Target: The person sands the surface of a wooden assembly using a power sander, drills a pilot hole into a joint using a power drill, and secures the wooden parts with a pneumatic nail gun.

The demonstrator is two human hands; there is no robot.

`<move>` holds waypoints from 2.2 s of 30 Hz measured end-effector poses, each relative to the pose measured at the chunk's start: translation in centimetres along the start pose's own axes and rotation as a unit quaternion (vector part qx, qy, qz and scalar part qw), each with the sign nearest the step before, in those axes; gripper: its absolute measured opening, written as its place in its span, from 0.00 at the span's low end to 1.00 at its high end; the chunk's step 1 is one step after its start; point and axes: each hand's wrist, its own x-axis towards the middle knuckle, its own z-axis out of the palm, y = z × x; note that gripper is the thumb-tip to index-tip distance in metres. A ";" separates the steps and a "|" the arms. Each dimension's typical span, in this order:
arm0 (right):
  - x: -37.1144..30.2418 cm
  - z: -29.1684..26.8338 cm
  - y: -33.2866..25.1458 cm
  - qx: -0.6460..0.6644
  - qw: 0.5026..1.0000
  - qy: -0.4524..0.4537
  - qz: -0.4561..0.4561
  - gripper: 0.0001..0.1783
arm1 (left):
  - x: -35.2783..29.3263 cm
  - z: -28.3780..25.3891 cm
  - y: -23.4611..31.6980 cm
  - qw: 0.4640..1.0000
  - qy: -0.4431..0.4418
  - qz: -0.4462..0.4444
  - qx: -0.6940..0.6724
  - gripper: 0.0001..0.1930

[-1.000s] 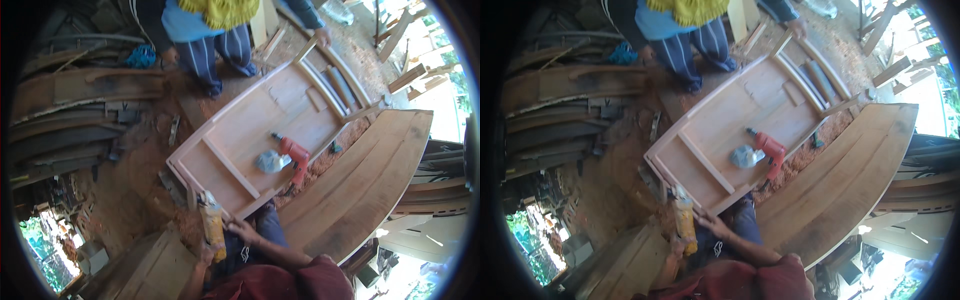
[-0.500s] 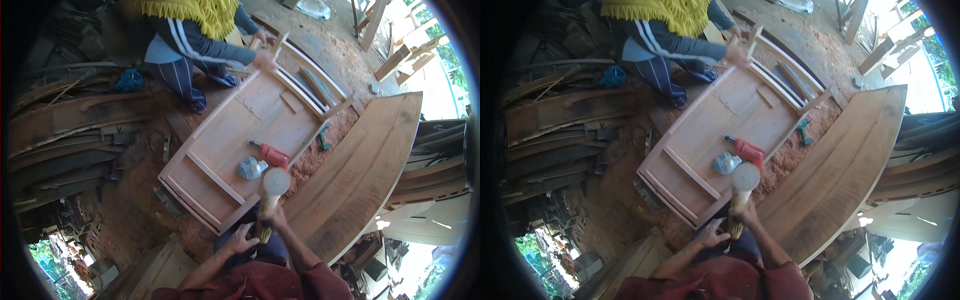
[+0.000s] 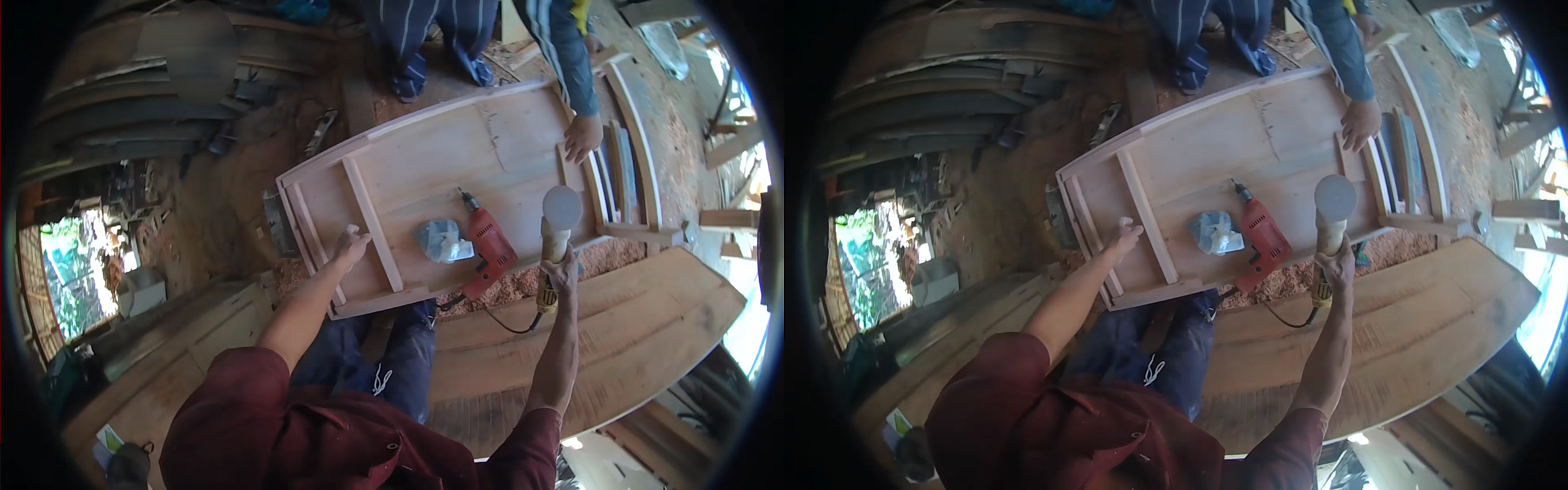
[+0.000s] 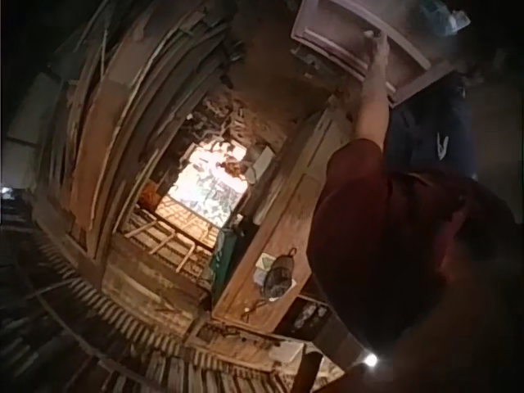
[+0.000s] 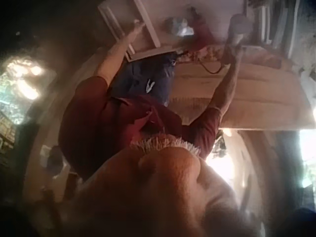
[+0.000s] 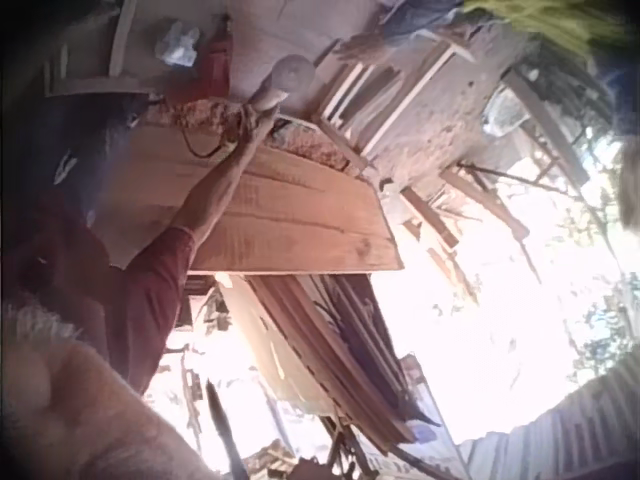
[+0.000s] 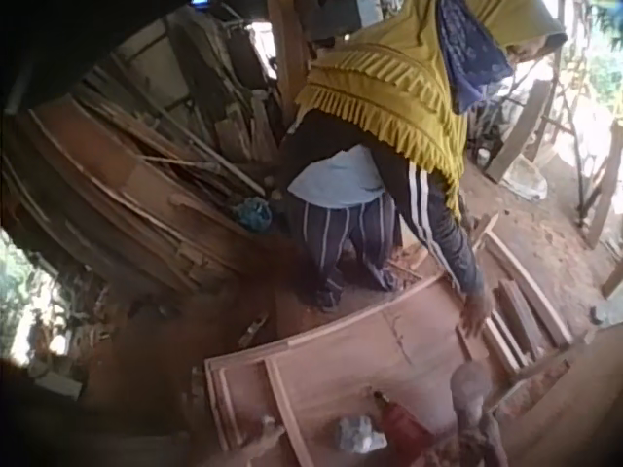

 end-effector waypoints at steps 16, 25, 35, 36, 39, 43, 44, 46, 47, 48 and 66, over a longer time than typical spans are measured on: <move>-3.4 2.4 2.7 0.075 0.991 -0.104 -0.023 0.38 | -10.8 13.3 16.5 0.821 -0.017 0.482 0.306 0.28; -15.3 3.0 6.4 0.248 0.949 -0.175 0.089 0.45 | -10.7 8.9 11.9 0.861 -0.011 0.496 0.113 0.20; -20.3 14.8 -8.4 0.267 0.890 -0.364 0.061 0.41 | -23.0 -12.2 -1.2 0.972 0.097 0.202 0.065 0.17; -20.3 17.1 -9.9 0.267 0.874 -0.401 0.061 0.41 | -23.2 -14.0 -4.4 0.973 0.107 0.194 0.062 0.17; -21.7 25.5 -15.9 0.261 0.834 -0.481 0.074 0.41 | -22.2 -17.8 -17.7 0.984 0.169 -0.059 0.003 0.20; -23.8 39.3 -21.8 0.164 0.820 -0.546 0.045 0.44 | -19.9 -21.0 -30.6 0.938 0.213 -0.264 -0.071 0.21; -24.6 43.5 -21.3 0.141 0.835 -0.532 -0.018 0.44 | -19.5 -21.9 -32.9 0.915 0.235 -0.290 -0.155 0.21; -26.7 51.6 -20.9 0.042 0.855 -0.514 -0.062 0.42 | -19.8 -23.1 -36.5 0.876 0.246 -0.330 -0.251 0.21; -27.5 56.0 -20.6 -0.041 0.860 -0.495 -0.117 0.40 | -19.8 -24.0 -37.8 0.835 0.240 -0.309 -0.387 0.19; -28.2 60.0 -20.5 -0.040 0.865 -0.484 -0.127 0.35 | -20.0 -24.5 -39.2 0.770 0.247 -0.286 -0.514 0.17; -29.8 73.3 -28.1 -0.251 0.760 -0.584 -0.133 0.35 | -65.4 -29.6 -50.7 0.230 0.764 -0.391 -0.459 0.21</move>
